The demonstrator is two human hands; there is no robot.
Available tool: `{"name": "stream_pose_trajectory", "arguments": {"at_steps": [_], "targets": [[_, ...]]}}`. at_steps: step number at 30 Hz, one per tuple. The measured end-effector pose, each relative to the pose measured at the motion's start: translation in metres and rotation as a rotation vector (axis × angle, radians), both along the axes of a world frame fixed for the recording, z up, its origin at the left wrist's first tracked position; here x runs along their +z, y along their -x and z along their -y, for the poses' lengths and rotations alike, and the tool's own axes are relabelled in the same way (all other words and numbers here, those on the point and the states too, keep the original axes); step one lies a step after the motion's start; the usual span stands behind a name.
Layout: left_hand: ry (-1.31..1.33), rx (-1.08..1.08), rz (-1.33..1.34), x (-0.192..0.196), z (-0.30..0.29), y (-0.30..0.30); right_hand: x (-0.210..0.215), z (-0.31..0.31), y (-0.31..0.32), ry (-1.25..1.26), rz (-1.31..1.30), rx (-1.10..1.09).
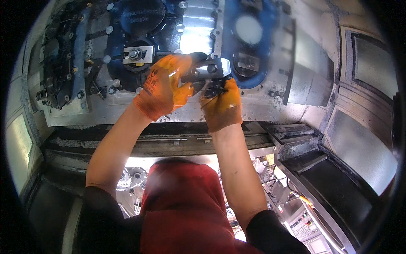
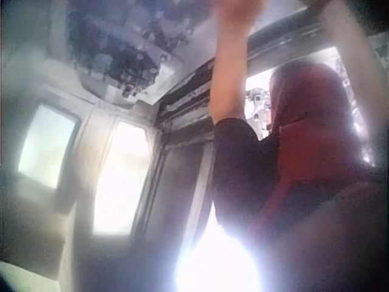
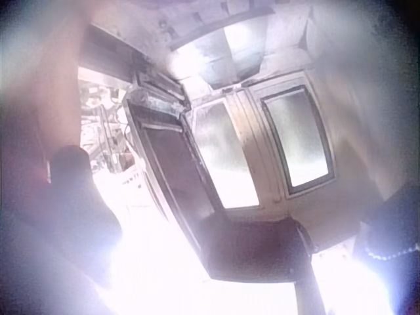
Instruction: The person uses an air nozzle to clean a metal part and the CNC machine bed, then places a metal component onto the machine bed and secures it by hand.
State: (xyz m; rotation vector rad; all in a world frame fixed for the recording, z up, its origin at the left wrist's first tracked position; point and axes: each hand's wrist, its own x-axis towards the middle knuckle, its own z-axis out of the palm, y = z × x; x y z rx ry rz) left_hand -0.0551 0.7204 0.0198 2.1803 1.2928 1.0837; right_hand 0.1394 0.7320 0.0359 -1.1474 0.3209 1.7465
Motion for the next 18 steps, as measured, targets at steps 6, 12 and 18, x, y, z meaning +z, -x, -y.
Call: {"name": "stream_pose_trajectory", "arguments": {"at_steps": [6, 12, 18], "targets": [[-0.071, 0.058, 0.001, 0.01, -0.005, 0.008, -0.014, 0.004, 0.005, 0.005, -0.13, 0.166], [-0.024, -0.026, -0.125, 0.015, -0.019, 0.018, -0.031, -0.004, 0.027, -0.139, -0.192, 0.123], [0.038, 0.022, -0.317, 0.0, -0.04, -0.008, -0.038, -0.018, 0.023, -0.165, -0.219, 0.161]]}}
